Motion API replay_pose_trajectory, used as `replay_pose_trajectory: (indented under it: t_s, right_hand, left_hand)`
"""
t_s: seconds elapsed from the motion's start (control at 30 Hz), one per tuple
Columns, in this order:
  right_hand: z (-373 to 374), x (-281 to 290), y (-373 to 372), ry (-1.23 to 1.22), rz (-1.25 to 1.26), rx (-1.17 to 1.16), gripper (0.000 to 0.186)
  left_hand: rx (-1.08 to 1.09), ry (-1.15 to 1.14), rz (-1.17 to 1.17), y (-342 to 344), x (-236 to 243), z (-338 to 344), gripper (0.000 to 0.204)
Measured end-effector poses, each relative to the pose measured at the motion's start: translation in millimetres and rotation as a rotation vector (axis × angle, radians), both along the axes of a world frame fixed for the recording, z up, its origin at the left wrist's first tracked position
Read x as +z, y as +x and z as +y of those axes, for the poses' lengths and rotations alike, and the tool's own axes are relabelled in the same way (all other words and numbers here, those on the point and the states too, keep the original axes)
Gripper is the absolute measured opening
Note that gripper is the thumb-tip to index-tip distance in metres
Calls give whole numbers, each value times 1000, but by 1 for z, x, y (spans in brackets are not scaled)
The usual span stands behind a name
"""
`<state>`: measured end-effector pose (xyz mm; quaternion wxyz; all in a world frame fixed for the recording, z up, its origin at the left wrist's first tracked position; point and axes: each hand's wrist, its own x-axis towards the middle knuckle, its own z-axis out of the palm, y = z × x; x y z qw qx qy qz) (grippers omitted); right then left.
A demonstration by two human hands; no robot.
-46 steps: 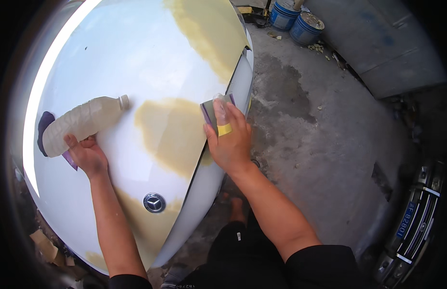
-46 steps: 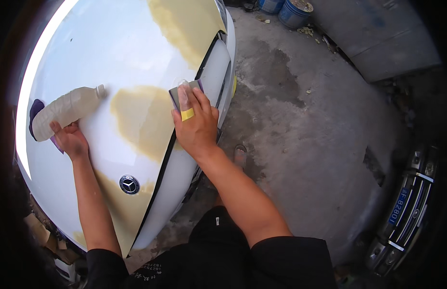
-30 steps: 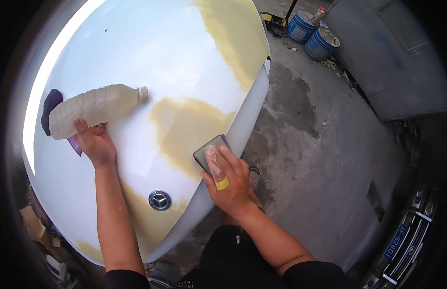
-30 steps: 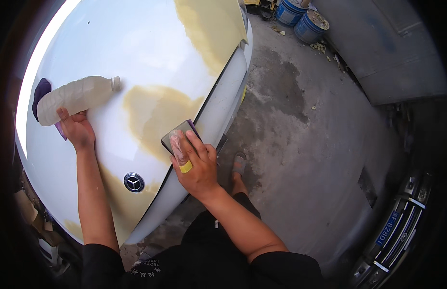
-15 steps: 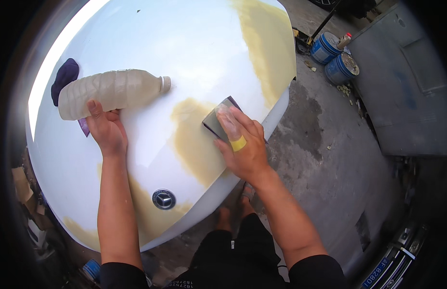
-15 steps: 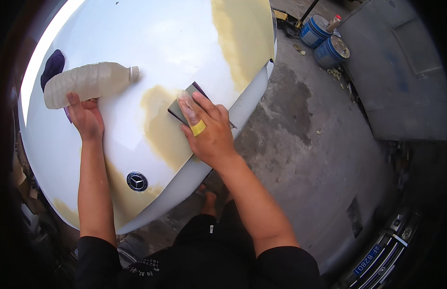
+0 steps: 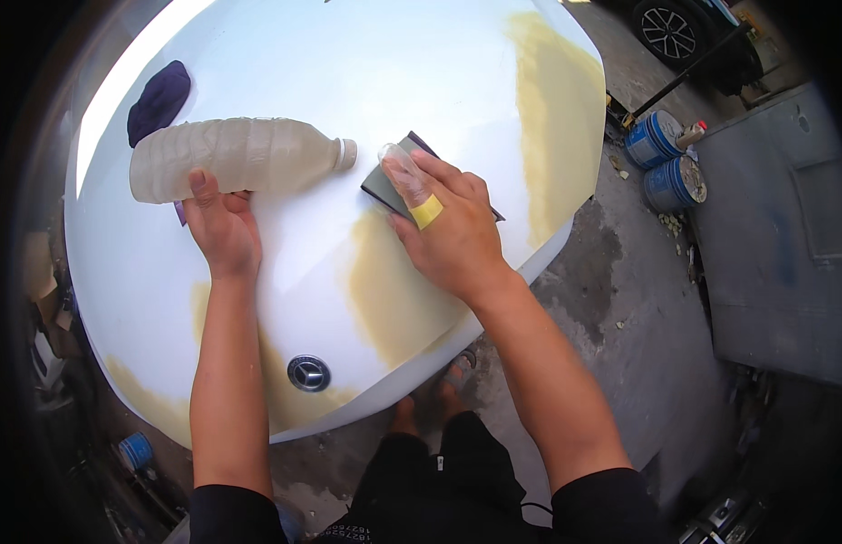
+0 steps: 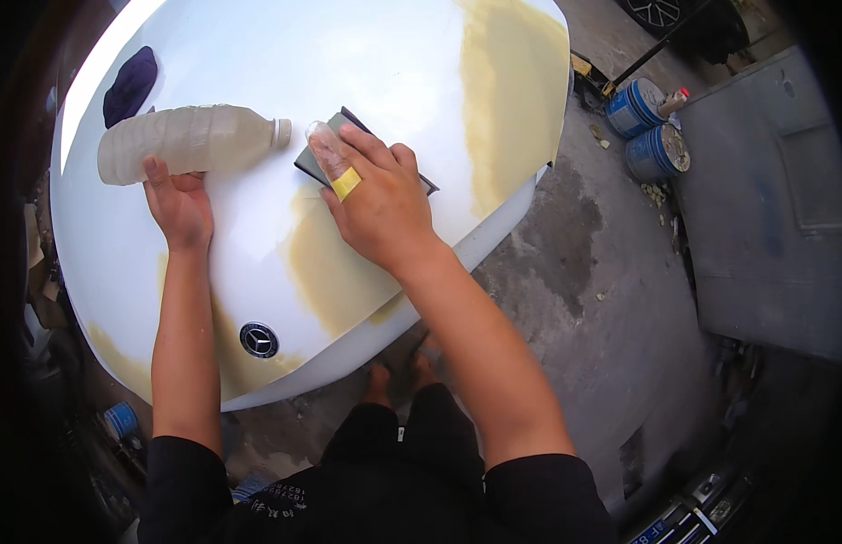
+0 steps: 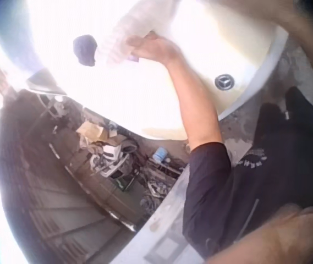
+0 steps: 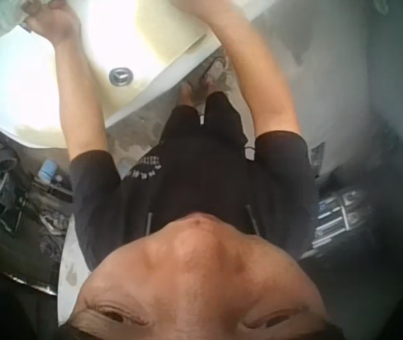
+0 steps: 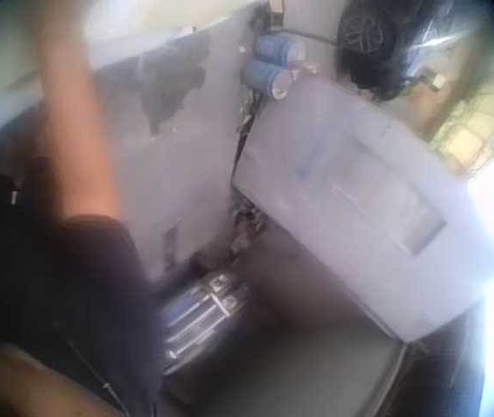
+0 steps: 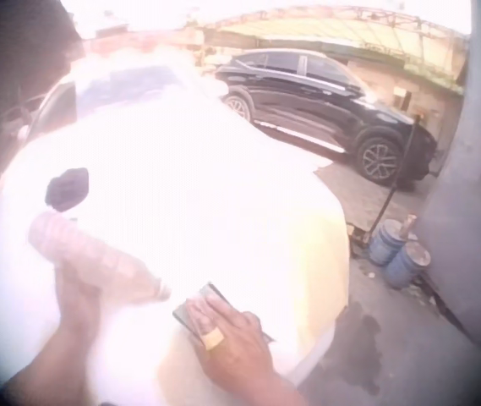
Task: The person pours liquid from a plastic bottle onto the white car hood and uses sanding sponges to rub the surface. They switch between different sanding pads and repeatedly wet the hood while sanding in circular and back-and-forth motions.
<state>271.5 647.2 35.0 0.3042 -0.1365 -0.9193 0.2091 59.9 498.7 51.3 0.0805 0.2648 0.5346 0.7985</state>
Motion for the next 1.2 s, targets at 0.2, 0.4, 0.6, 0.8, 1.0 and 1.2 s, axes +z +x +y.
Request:
replay_pose_trajectory:
  t_s: [0.2,0.4,0.6,0.8,1.0,1.2]
  right_hand:
    - [-39,-26,71,-10,4,6,63]
    - [-10,-1,5,69,-2,8,61]
    - [-70,-22,33,55,-29,-79,59]
    - [-46,-8,-5,28,15,-251,59]
    - [-78,-17,-20,-6,10,-347,58]
    - [-95,-11,-24,5,-38,-410,64]
  left_hand:
    - [60,-46,9,7,11,-3,71]
    - [41,-11,26,8,11,0,67]
    - [-8,-46,-70,-8,5,-11,64]
    - [-88,-81,-80,-12,11,-9,61]
    - [-135,-95,-7,-48,14,-23,62]
    - [-148,-63,20,-50,7,-19,63]
